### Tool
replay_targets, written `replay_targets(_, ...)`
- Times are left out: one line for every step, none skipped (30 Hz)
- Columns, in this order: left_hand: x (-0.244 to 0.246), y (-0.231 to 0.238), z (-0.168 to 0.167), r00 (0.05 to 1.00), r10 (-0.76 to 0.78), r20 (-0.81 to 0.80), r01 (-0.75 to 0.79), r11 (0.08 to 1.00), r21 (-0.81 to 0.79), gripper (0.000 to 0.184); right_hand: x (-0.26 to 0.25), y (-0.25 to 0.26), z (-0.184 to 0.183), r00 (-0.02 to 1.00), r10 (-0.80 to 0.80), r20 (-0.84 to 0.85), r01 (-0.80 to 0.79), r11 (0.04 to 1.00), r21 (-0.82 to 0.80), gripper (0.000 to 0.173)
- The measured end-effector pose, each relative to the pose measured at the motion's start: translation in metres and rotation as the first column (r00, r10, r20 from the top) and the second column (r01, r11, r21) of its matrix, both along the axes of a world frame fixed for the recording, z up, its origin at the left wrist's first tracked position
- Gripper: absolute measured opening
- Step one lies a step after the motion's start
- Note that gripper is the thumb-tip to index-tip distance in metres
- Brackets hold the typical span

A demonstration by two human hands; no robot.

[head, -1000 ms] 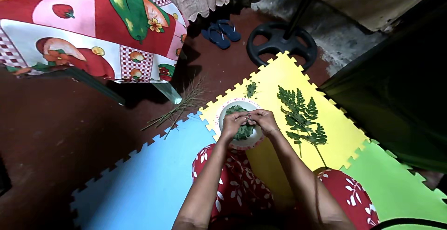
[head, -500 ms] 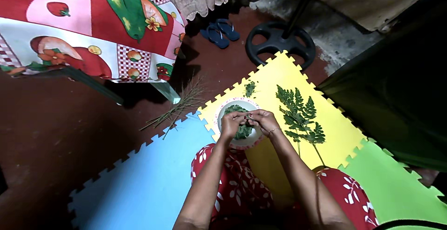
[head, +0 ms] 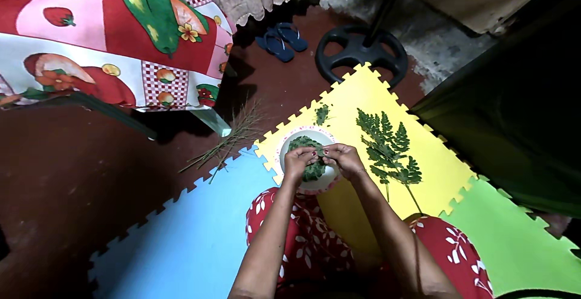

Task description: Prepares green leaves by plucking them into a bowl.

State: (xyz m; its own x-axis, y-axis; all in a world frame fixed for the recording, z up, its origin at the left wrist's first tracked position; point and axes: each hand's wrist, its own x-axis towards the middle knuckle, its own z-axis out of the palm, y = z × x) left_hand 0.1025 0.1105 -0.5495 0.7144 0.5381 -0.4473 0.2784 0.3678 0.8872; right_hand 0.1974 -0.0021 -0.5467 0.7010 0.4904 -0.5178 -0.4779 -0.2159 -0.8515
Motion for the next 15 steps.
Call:
replay_targets(0.001, -0.001, -0.001, 1.000, -0.006, -0.001, 0.006, 1.000, 0.000, 0.015, 0.001, -0.002, -0.001, 1.000, -0.007, -0.005, 0.007, 1.000, 0.002, 0.011)
replay_targets(0.002, -0.002, -0.002, 1.000, -0.014, -0.003, 0.014, 1.000, 0.002, 0.015, 0.001, -0.004, -0.001, 1.000, -0.014, -0.011, 0.014, 1.000, 0.004, 0.011)
replay_targets(0.003, -0.003, -0.003, 1.000, -0.019, -0.006, 0.019, 1.000, 0.002, 0.016, 0.001, -0.006, -0.002, 1.000, -0.020, -0.018, 0.020, 1.000, 0.009, 0.011)
replay_targets(0.004, -0.005, -0.003, 1.000, -0.021, -0.009, 0.021, 1.000, 0.002, 0.016, 0.002, -0.008, -0.003, 0.999, -0.029, -0.022, 0.029, 1.000, 0.011, 0.011)
replay_targets(0.004, -0.005, -0.005, 1.000, -0.019, -0.011, 0.019, 1.000, 0.006, 0.016, 0.002, -0.011, -0.005, 0.999, -0.040, -0.023, 0.040, 0.999, 0.009, 0.011)
replay_targets(0.004, -0.004, -0.007, 1.000, -0.007, -0.008, 0.007, 1.000, 0.013, 0.017, 0.004, -0.014, -0.007, 0.998, -0.054, -0.019, 0.054, 0.999, 0.000, 0.012)
replay_targets(0.002, -0.001, -0.009, 1.000, 0.009, -0.006, -0.009, 1.000, 0.023, 0.018, 0.007, -0.020, -0.010, 0.997, -0.072, -0.009, 0.072, 0.997, -0.010, 0.013)
replay_targets(-0.001, 0.005, -0.012, 1.000, 0.021, -0.015, -0.020, 0.999, 0.045, 0.018, 0.011, -0.026, -0.014, 0.996, -0.087, 0.005, 0.087, 0.996, -0.022, 0.015)
replay_targets(-0.002, 0.011, -0.013, 0.999, 0.008, -0.038, -0.004, 0.997, 0.079, 0.018, 0.016, -0.033, -0.017, 0.995, -0.100, 0.018, 0.101, 0.994, -0.030, 0.016)
replay_targets(-0.003, 0.016, -0.014, 0.997, -0.027, -0.073, 0.036, 0.992, 0.121, 0.018, 0.019, -0.038, -0.020, 0.993, -0.111, 0.028, 0.112, 0.993, -0.034, 0.015)
replay_targets(-0.004, 0.019, -0.014, 0.990, -0.078, -0.121, 0.098, 0.979, 0.176, 0.019, 0.021, -0.041, -0.022, 0.993, -0.116, 0.032, 0.117, 0.992, -0.035, 0.015)
replay_targets(-0.004, 0.022, -0.015, 0.973, -0.137, -0.183, 0.179, 0.954, 0.240, 0.020, 0.021, -0.042, -0.023, 0.992, -0.119, 0.028, 0.120, 0.992, -0.035, 0.014)
replay_targets(-0.004, 0.023, -0.015, 0.946, -0.200, -0.254, 0.276, 0.909, 0.313, 0.022, 0.020, -0.043, -0.023, 0.993, -0.118, 0.021, 0.118, 0.992, -0.036, 0.014)
replay_targets(-0.002, 0.023, -0.013, 0.907, -0.265, -0.327, 0.382, 0.844, 0.377, 0.024, 0.019, -0.042, -0.022, 0.993, -0.118, 0.011, 0.118, 0.992, -0.033, 0.015)
replay_targets(0.000, 0.023, -0.011, 0.854, -0.332, -0.400, 0.492, 0.764, 0.417, 0.028, 0.019, -0.040, -0.020, 0.993, -0.116, -0.001, 0.116, 0.993, -0.031, 0.016)
